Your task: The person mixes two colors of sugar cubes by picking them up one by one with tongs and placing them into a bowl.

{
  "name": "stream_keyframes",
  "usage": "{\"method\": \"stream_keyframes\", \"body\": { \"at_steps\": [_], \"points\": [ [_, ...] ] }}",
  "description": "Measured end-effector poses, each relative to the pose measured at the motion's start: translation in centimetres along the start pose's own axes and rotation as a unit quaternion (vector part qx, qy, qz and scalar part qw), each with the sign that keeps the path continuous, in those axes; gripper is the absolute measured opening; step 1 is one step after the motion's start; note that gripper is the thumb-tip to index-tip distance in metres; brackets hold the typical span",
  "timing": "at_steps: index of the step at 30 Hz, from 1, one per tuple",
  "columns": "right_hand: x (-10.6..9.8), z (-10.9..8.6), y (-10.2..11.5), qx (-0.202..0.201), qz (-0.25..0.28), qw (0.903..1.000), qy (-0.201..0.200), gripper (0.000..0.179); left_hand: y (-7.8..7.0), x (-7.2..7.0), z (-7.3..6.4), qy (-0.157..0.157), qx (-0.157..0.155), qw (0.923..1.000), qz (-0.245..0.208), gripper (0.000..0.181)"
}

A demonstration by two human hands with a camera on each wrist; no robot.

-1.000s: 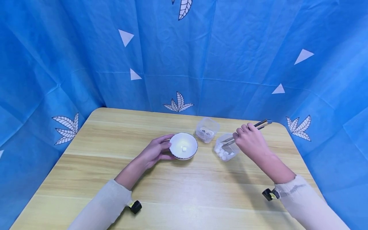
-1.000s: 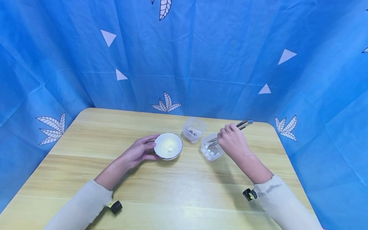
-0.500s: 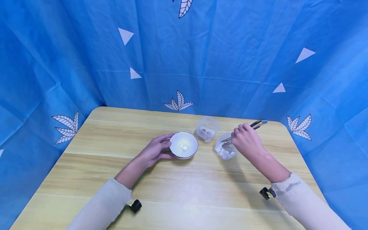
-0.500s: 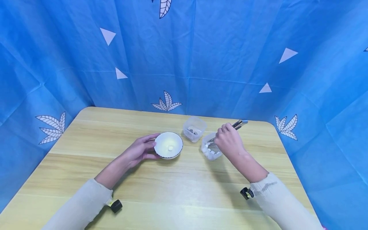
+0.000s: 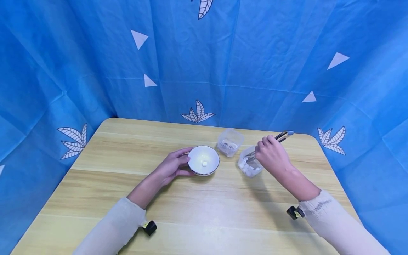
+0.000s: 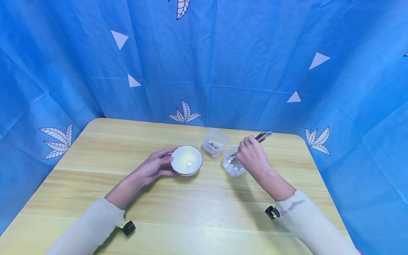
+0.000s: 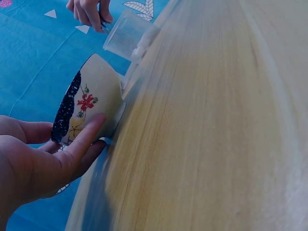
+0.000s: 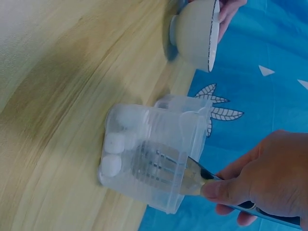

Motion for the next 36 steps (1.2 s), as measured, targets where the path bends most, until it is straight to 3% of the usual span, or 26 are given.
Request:
{"method": "stream_keyframes", "body": {
  "at_steps": [15, 36],
  "points": [
    [0.27, 0.8, 0.8, -0.034, -0.022, 0.9987, 0.032, 0.014, -0.06, -0.11, 0.13, 0.002, -0.003, 1.0, -0.002, 0.054],
    [0.11, -0.11, 0.49, -0.022, -0.001, 0.9997, 0.007, 0.019, 0.14, -0.11, -0.01, 0.003, -0.003, 1.0, -0.003, 0.054]
  ]
}}
Point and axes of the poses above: each hand's wrist, its own z-axis towards the middle knuckle, its own x-axis out of the palm, y = z × x, the point moved 7 cm from there along z, towards the middle knuckle, and after that the axes turned 10 degrees about -z, right-handed, at the moved point
